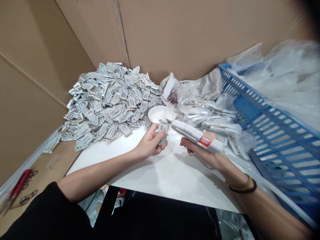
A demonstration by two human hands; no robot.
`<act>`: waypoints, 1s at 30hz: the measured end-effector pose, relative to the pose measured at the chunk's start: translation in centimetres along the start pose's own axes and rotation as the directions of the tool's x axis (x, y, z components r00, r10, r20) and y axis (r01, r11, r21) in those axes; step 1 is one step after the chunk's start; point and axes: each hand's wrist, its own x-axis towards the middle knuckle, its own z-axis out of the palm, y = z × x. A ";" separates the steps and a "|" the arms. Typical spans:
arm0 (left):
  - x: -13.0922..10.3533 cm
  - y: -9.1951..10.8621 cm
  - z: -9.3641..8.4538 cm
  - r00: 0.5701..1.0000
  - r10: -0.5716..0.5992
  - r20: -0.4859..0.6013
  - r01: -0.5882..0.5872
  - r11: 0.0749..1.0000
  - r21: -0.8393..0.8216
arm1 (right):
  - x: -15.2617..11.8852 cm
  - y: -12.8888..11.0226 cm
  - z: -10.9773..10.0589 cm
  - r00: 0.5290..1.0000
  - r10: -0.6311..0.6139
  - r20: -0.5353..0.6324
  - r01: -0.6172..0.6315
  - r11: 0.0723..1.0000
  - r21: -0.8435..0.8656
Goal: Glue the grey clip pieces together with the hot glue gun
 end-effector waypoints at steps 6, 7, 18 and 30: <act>0.2 0.5 -0.1 0.977 0.033 -0.209 -0.032 0.999 0.007 | 0.0 -0.9 -0.9 0.993 0.116 -0.021 -0.110 0.977 0.181; 0.4 0.5 -0.2 0.972 0.042 -0.231 -0.044 0.999 -0.002 | 0.0 -0.9 -1.0 0.993 0.121 -0.015 -0.116 0.975 0.191; 0.9 0.2 -0.5 0.937 0.114 -0.331 -0.135 0.990 -0.043 | 0.0 -0.2 -0.3 0.992 0.051 0.111 -0.065 0.989 0.131; 0.7 0.1 -0.7 0.934 0.170 -0.315 -0.173 0.985 0.019 | 0.2 0.4 0.1 0.985 -0.129 0.111 0.144 0.978 -0.150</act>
